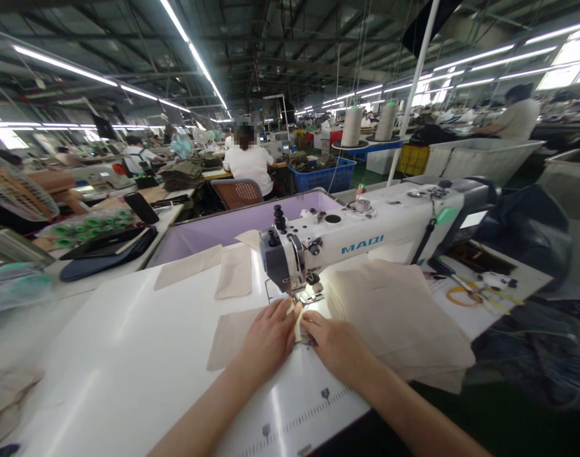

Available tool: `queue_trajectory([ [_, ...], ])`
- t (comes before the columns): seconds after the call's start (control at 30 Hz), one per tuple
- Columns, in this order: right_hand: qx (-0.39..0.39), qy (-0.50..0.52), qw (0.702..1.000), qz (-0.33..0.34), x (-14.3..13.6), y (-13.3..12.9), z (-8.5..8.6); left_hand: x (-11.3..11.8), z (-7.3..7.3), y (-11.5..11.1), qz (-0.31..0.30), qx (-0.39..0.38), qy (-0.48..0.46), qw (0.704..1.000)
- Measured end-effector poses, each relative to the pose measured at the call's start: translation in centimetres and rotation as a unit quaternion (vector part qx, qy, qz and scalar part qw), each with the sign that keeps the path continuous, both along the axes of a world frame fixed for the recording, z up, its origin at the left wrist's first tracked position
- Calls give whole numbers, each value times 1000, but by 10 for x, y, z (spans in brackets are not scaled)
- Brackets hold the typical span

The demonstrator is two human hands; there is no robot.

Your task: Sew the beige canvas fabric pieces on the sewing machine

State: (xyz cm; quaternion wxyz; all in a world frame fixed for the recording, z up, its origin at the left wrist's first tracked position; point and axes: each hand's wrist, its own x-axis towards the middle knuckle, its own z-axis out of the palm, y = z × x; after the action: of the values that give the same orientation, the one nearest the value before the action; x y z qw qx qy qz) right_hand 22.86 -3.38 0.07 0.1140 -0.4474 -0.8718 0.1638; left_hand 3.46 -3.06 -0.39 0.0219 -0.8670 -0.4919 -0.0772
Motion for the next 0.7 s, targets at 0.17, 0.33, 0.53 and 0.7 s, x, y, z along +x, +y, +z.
queue_trajectory([
  [0.17, 1, -3, 1000, 10, 6, -7, -5, 0, -3, -17, -26, 16, -3, 1000],
  [0.33, 0, 8, 1000, 28, 14, -16, -6, -2, -2, -40, -88, 12, -28, 996],
  [0.53, 1, -1, 1000, 18, 10, -9, -3, -3, 6, -33, -109, 30, -47, 993],
  [0.7, -1, 7, 1000, 18, 6, 2, 3, -5, 9, -21, -99, 18, -47, 994],
])
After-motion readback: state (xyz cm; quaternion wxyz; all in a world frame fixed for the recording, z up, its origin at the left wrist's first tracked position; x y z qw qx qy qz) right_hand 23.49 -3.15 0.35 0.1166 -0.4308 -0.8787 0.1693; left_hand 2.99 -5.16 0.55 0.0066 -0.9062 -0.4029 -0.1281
